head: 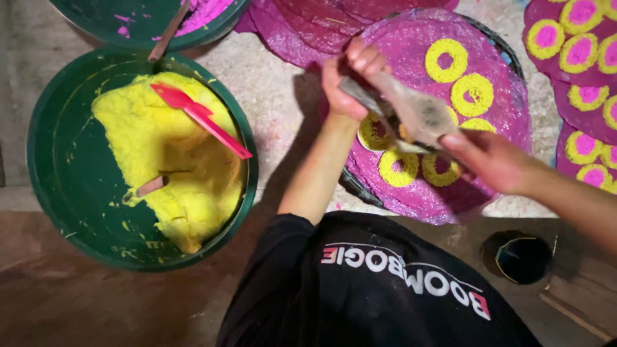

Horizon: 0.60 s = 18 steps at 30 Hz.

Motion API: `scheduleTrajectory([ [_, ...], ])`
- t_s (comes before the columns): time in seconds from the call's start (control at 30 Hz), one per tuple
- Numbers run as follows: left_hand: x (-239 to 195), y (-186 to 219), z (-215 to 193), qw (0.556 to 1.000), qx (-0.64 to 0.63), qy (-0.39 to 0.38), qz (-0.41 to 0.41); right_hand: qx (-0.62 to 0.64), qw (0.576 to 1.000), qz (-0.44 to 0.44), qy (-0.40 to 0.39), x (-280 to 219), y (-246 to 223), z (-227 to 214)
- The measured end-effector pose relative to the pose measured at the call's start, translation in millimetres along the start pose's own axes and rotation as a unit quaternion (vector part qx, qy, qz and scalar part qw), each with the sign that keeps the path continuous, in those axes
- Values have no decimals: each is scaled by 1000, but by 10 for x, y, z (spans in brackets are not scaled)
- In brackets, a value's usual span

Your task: The person uses a handheld tool to scoop yellow paste and apply it onto a pink glittery surface, forming circular patterns. They repeatedly fill the tool from a green bowl and press the paste into place, creating multiple yellow rings on the pink base.

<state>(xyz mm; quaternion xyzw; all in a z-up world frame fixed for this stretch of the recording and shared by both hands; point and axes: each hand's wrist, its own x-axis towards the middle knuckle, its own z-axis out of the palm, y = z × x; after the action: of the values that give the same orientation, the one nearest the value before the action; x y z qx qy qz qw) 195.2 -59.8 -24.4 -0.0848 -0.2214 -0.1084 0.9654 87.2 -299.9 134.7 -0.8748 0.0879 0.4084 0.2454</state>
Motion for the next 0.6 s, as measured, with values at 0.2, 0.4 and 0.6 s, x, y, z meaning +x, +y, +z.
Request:
scheduleTrajectory([
  [0.2, 53, 88, 150, 888, 393, 179, -159, 219, 967, -113, 69, -70, 937, -207],
  [0.4, -585, 210, 868, 435, 844, -61, -307, 442, 849, -262, 120, -279, 1273, 329],
  [0.6, -498, 186, 909, 409, 845, -53, -342, 551, 777, -266, 150, -541, 1166, 635],
])
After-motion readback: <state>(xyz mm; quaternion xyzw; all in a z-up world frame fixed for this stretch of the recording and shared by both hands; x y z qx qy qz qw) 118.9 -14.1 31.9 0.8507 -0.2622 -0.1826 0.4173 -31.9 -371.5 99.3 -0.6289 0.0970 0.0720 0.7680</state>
